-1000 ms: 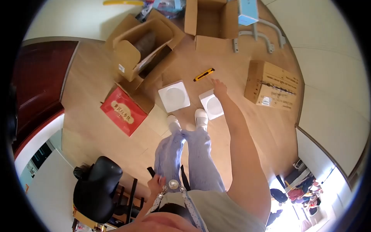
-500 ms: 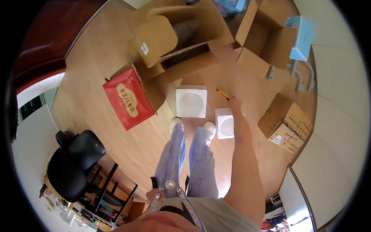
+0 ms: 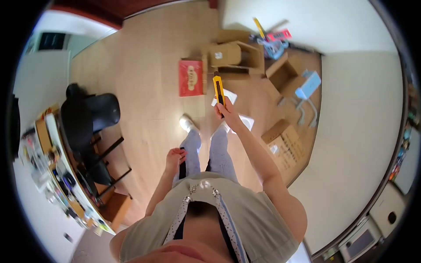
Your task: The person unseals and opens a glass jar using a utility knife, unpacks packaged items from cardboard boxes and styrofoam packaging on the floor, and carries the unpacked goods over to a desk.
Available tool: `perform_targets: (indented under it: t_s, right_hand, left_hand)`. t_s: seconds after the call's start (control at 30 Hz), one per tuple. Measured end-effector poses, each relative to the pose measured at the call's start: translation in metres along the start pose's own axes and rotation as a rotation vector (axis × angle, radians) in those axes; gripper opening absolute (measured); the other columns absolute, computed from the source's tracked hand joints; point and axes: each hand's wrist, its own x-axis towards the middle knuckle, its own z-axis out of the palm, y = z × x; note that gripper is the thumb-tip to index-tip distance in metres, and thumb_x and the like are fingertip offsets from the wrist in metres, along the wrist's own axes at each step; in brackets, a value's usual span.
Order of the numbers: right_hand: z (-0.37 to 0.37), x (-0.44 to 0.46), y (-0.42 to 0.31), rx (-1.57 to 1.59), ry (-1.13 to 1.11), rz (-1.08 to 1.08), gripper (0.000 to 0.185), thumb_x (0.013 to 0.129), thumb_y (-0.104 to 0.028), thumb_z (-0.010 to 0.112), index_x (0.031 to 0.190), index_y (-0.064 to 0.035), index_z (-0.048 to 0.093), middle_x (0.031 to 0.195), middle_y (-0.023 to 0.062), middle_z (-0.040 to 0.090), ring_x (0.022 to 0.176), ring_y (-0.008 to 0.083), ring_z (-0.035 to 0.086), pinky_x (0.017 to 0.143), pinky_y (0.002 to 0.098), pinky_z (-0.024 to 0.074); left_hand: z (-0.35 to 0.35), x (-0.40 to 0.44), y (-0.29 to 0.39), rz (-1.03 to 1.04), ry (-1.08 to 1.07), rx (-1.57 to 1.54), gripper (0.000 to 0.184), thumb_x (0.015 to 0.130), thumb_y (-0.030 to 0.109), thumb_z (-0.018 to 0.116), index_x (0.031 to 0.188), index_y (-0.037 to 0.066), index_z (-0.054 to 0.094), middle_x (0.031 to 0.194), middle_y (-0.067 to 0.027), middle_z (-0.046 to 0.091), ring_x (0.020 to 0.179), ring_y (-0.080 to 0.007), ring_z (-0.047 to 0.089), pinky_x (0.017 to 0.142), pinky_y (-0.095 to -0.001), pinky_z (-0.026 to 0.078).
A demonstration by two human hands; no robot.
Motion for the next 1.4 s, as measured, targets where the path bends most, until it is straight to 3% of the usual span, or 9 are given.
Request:
perform_targets:
  t_s: [0.1, 0.2, 0.33, 0.47, 0.6, 0.77, 0.97, 1.1, 1.4]
  right_hand:
    - [0.081, 0.016, -0.040, -0.124, -0.162, -0.089, 0.018, 0.097, -0.014, 0.040, 0.114, -0.0061, 0.039, 0.075, 0.0018, 0.043, 0.057, 0.0079, 0.039, 0.053, 0.0225, 0.0358]
    - [0.166, 0.037, -0.059, -0.142, -0.322, -0.110, 0.022, 0.098, -0.015, 0.040, 0.117, -0.0048, 0.039, 0.073, 0.0015, 0.043, 0.057, 0.0068, 0.038, 0.052, 0.0213, 0.0342]
    - [0.280, 0.077, -0.045, -0.212, -0.422, -0.079, 0.026, 0.098, -0.015, 0.040, 0.121, -0.0048, 0.039, 0.071, 0.0009, 0.042, 0.056, 0.0061, 0.038, 0.051, 0.0200, 0.0328]
    - [0.393, 0.105, -0.012, -0.102, -0.429, 0.004, 0.027, 0.097, -0.016, 0.043, 0.123, -0.0072, 0.040, 0.073, 0.0016, 0.044, 0.056, 0.0073, 0.038, 0.052, 0.0221, 0.0326]
    - [0.493, 0.126, 0.021, -0.144, -0.449, 0.065, 0.025, 0.096, -0.016, 0.047, 0.118, -0.0063, 0.043, 0.072, 0.0002, 0.043, 0.055, 0.0064, 0.038, 0.051, 0.0217, 0.0319]
    - [0.582, 0.176, 0.030, -0.275, -0.567, 0.068, 0.023, 0.094, -0.013, 0.050, 0.115, -0.0056, 0.044, 0.069, -0.0009, 0.042, 0.054, 0.0056, 0.037, 0.050, 0.0214, 0.0313]
    - [0.670, 0.327, 0.013, -0.324, -0.626, -0.002, 0.023, 0.095, -0.019, 0.048, 0.113, -0.0063, 0.045, 0.068, -0.0007, 0.042, 0.051, 0.0057, 0.036, 0.048, 0.0208, 0.0290]
    - [0.731, 0.444, -0.030, -0.375, -0.691, -0.033, 0.022, 0.095, -0.020, 0.048, 0.112, -0.0071, 0.046, 0.069, -0.0009, 0.043, 0.052, 0.0059, 0.036, 0.048, 0.0208, 0.0293]
    - [0.851, 0.650, -0.109, -0.557, -0.668, -0.008, 0.018, 0.096, -0.018, 0.048, 0.109, -0.0058, 0.047, 0.067, -0.0005, 0.042, 0.051, 0.0060, 0.036, 0.047, 0.0210, 0.0284]
  left_hand:
    - [-0.033, -0.027, 0.049, 0.110, -0.080, -0.190, 0.031, 0.082, -0.003, 0.041, 0.112, 0.003, 0.045, 0.097, -0.0108, 0.058, 0.095, -0.0220, 0.061, 0.066, -0.0290, 0.048]
    - [-0.084, -0.037, 0.079, 0.168, -0.093, -0.394, 0.017, 0.091, 0.009, 0.046, 0.106, 0.004, 0.050, 0.079, -0.0069, 0.060, 0.071, -0.0171, 0.063, 0.050, -0.0241, 0.044]
    - [-0.182, -0.039, 0.099, 0.297, -0.057, -0.506, 0.028, 0.095, 0.032, 0.047, 0.088, 0.006, 0.057, 0.046, 0.0039, 0.040, 0.032, -0.0091, 0.031, 0.030, -0.0240, 0.021]
    - [-0.301, -0.049, 0.123, 0.401, 0.125, -0.585, 0.048, 0.094, 0.047, 0.040, 0.067, 0.008, 0.051, 0.041, 0.0064, 0.025, 0.033, -0.0070, 0.022, 0.033, -0.0255, 0.013]
    - [-0.391, -0.046, 0.177, 0.585, 0.220, -0.961, 0.040, 0.092, 0.039, 0.042, 0.063, 0.012, 0.046, 0.042, 0.0076, 0.022, 0.034, -0.0068, 0.018, 0.035, -0.0251, 0.013]
    - [-0.429, 0.009, 0.297, 0.653, 0.009, -1.062, 0.018, 0.090, 0.018, 0.038, 0.088, 0.010, 0.054, 0.066, 0.0035, 0.043, 0.059, -0.0094, 0.038, 0.056, -0.0255, 0.032]
    - [-0.465, 0.078, 0.460, 0.868, -0.194, -1.050, 0.033, 0.083, -0.002, 0.048, 0.115, 0.001, 0.052, 0.104, -0.0047, 0.054, 0.089, -0.0137, 0.050, 0.079, -0.0229, 0.039]
    - [-0.542, 0.145, 0.554, 0.872, -0.094, -1.118, 0.044, 0.082, -0.005, 0.054, 0.123, -0.003, 0.039, 0.108, -0.0122, 0.054, 0.108, -0.0232, 0.054, 0.097, -0.0298, 0.041]
    - [-0.713, 0.279, 0.652, 0.674, 0.320, -1.278, 0.012, 0.085, 0.015, 0.065, 0.088, 0.006, 0.057, 0.084, -0.0043, 0.062, 0.078, -0.0148, 0.063, 0.062, -0.0229, 0.052]
